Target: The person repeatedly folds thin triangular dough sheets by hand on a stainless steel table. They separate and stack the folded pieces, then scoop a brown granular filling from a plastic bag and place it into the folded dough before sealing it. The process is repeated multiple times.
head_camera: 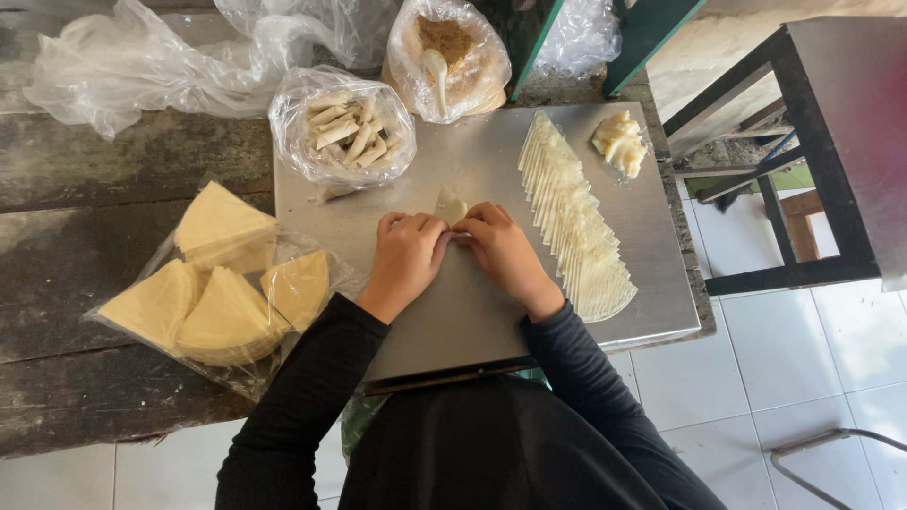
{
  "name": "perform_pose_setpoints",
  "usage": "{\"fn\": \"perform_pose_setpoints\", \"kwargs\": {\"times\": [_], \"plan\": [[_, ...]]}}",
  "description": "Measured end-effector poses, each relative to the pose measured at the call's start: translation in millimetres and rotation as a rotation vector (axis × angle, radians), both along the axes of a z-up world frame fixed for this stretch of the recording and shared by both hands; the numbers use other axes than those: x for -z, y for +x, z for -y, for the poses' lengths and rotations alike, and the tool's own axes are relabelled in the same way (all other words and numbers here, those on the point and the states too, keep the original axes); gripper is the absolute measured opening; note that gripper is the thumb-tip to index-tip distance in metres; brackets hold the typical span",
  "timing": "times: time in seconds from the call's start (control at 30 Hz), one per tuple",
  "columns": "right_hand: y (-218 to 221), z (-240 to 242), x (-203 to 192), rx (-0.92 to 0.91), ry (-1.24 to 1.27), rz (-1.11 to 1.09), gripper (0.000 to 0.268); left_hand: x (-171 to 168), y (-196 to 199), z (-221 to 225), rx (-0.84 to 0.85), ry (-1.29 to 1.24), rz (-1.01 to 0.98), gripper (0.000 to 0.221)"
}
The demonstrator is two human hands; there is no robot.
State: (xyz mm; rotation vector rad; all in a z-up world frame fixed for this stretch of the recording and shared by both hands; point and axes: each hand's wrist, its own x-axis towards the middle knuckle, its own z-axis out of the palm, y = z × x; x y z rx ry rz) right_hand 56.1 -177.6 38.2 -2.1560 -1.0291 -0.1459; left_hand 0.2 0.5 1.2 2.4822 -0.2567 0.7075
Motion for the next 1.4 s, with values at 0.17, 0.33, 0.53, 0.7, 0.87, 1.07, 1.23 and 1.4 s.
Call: {"fn": "perform_pose_setpoints", "kwargs": {"times": [0.17,0.33,0.53,0.7,0.87,1.07,1.23,1.4], "plan": [[21,-7,7,0.021,-0.109,-0.101,0.007,-3,3,2,-0.019,-0.036,-0.027,0.011],[41,-16,7,0.075,-0.235,-0.264,0.023,-6,19,0,-0.084,-0.137,-0.3,0.011],[33,0,19,-0.016,-0.115,-0.069,0.006,-1,14,-10,0.049,0.015,-0.012,0.014],[20,-2,37,0.158,-0.097,0.101,0.008,7,10,-3,-0.048,0.104,0.037,0.013],[30,-16,44,0.349,-0.112,-0.008,0.013,0,25,-6,-0.208,-0.117,-0.252,0.018],[34,-1,40,0.162,-0.074,0.036,0.012,0,20,-4,-0.141,-0.025,-0.092,0.008],[36,-4,42,0.176,-0.099,0.112,0.009,7,19,-6,-0.095,0.171,0.111,0.012],[37,-15,47,0.336,-0.02,-0.043,0.011,10,28,-3,-0.225,-0.045,-0.039,0.01]]}}
